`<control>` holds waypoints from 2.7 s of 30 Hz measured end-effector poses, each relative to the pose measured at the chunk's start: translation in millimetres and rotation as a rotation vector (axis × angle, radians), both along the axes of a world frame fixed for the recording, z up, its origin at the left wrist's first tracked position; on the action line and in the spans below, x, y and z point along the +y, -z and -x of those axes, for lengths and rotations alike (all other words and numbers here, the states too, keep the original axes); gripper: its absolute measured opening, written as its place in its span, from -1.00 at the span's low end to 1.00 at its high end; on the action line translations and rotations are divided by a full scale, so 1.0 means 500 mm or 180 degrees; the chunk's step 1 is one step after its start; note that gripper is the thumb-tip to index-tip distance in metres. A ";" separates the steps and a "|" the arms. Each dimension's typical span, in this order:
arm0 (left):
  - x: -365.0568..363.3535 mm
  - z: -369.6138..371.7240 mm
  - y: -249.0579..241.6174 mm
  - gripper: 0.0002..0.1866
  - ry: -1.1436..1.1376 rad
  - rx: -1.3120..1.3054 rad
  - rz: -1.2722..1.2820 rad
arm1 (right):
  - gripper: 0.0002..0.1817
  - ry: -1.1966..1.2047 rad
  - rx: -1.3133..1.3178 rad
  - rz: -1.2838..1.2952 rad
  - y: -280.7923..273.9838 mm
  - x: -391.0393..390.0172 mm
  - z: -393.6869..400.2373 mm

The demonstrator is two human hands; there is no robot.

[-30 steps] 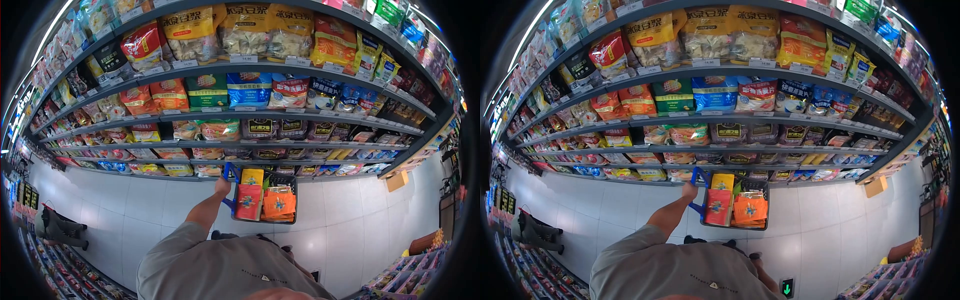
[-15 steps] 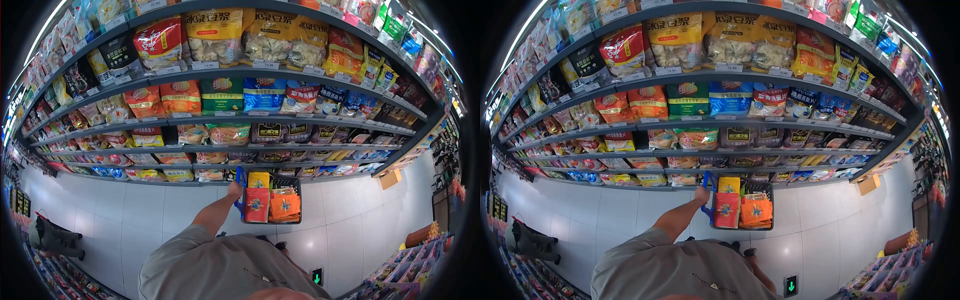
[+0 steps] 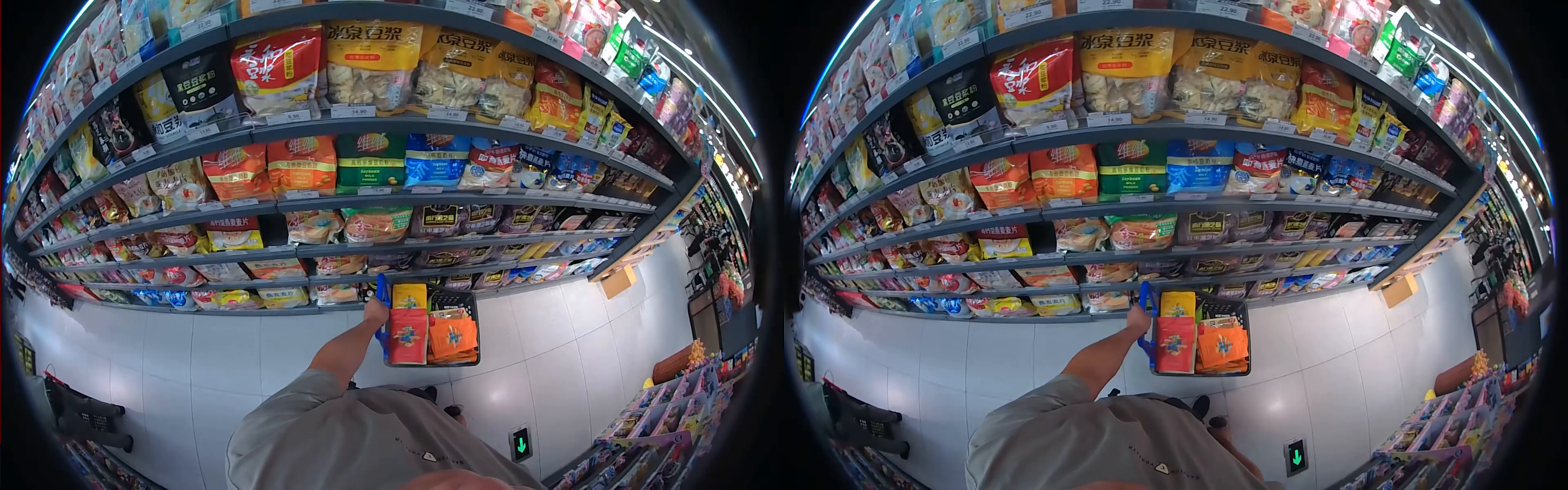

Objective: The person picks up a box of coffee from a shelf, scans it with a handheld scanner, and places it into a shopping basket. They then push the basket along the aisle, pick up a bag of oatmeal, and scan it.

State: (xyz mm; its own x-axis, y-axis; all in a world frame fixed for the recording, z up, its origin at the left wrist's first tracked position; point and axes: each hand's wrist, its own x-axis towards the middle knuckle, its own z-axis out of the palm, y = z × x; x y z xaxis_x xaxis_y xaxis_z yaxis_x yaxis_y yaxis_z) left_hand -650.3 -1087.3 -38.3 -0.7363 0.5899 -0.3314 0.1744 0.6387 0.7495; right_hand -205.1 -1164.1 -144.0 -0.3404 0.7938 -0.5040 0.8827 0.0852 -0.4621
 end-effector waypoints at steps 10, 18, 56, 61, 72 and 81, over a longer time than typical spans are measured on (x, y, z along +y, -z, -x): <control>-0.060 0.058 0.022 -0.74 -0.0093 0.0177 -0.0005 | -0.50 0.0269 -0.0275 0.0219 -0.071 -0.032 0.070; -0.090 0.060 0.012 -0.73 -0.0306 0.0219 0.0014 | -0.42 -0.0132 -0.0733 0.0615 -0.044 0.019 0.054; -0.080 0.062 0.019 -0.66 -0.0719 0.0449 0.0489 | -0.46 -0.0081 -0.0335 0.1197 -0.078 0.146 -0.008; -0.081 0.055 0.015 -0.68 -0.0682 0.0717 0.0498 | -0.51 -0.0302 0.0057 0.0917 0.029 0.125 -0.025; -0.092 0.064 -0.009 -0.73 -0.0423 0.0273 0.0194 | -0.65 0.0179 0.0012 0.1007 -0.070 0.082 0.083; -0.102 0.082 0.005 -0.80 -0.0410 -0.0037 -0.0180 | -0.55 0.0034 -0.0195 0.0903 -0.039 -0.005 0.148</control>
